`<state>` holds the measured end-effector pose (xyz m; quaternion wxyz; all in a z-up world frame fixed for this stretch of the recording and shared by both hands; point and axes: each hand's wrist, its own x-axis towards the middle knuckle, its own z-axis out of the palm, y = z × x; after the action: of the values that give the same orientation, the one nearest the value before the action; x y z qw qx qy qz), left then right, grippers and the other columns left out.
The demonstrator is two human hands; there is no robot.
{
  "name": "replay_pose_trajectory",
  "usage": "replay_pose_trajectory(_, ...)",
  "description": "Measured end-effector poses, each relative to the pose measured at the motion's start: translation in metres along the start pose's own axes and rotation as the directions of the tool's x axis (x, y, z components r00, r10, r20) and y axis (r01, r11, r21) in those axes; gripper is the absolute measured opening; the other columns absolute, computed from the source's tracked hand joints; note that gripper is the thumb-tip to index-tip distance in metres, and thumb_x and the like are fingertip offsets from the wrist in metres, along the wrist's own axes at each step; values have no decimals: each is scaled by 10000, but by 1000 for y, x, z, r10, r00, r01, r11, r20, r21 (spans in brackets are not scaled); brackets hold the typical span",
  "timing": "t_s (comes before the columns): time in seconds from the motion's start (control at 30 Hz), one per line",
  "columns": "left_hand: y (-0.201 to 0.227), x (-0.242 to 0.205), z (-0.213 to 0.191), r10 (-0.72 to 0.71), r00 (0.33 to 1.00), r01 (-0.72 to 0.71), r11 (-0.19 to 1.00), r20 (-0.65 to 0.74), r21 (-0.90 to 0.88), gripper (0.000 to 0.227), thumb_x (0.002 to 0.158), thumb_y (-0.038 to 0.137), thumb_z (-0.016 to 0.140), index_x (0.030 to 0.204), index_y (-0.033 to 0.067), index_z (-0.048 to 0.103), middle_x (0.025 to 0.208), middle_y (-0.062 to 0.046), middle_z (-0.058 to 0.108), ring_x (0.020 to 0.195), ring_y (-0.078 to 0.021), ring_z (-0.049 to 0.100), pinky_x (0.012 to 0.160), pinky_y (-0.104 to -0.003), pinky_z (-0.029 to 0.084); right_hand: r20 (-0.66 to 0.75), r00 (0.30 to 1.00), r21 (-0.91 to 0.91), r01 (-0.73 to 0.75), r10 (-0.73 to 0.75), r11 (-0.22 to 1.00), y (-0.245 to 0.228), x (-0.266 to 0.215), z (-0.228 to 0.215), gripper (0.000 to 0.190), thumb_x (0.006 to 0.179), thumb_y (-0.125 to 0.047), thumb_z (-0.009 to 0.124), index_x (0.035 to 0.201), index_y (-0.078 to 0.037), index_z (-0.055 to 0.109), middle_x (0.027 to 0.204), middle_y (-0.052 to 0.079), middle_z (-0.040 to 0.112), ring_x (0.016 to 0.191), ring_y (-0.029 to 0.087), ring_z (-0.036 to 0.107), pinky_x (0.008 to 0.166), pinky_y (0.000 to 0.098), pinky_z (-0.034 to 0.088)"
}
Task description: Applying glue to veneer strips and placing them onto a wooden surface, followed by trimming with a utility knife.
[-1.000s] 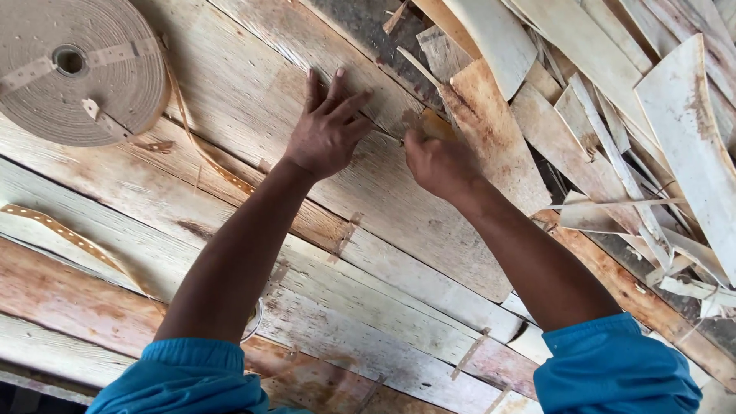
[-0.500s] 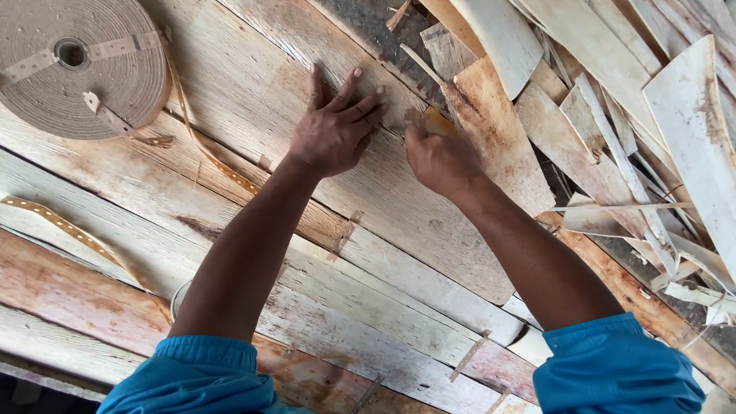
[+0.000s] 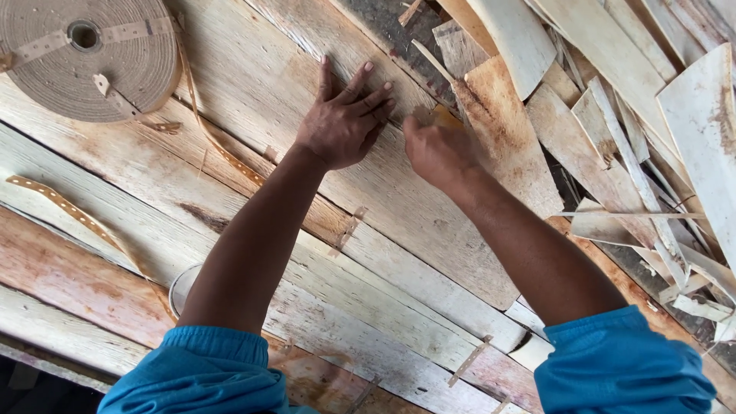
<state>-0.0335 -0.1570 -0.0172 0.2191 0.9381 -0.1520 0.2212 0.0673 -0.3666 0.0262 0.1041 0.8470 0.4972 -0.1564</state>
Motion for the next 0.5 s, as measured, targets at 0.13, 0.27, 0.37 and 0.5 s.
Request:
replay_pose_trajectory(0.13,-1,1,-1,3,999,-3,1000,36,3,372,1123,284,583,1451,155,704,1513,-62,653,1538,-429,325,1150,-775,-25,121,992,17,-38,36,999,-6,-2,-23,92,1087,-148,494,1037,-84,538,530,18,596,378,183,526,320,352,408)
replay_pose_trajectory(0.27,-3,-3,5,47,998,-45,999,-45,28,354,1090,245,666,1416,131,745,1489,-47,691,1518,-425,382,1138,-789,30,136,991,-9,-9,10,1000,-6,-9,-27,364,1073,-165,484,1345,75,511,527,24,613,369,189,537,300,350,413)
replay_pose_trajectory(0.37,-2,-2,3,31,999,-31,999,-12,19,368,1126,281,629,1458,146,715,1504,-43,677,1534,-422,348,1139,-785,3,191,980,56,-65,53,996,-10,-13,-51,540,1068,-193,442,1538,53,348,1407,428,478,348,198,600,288,390,502)
replay_pose_trajectory(0.5,-4,-4,2,22,1000,-22,999,-8,33,373,1140,301,620,1465,144,717,1495,-36,690,1548,-411,333,1156,-765,-13,137,990,112,-43,27,993,-8,-19,-47,424,1072,-174,483,1436,44,491,1363,366,569,349,142,540,268,315,467)
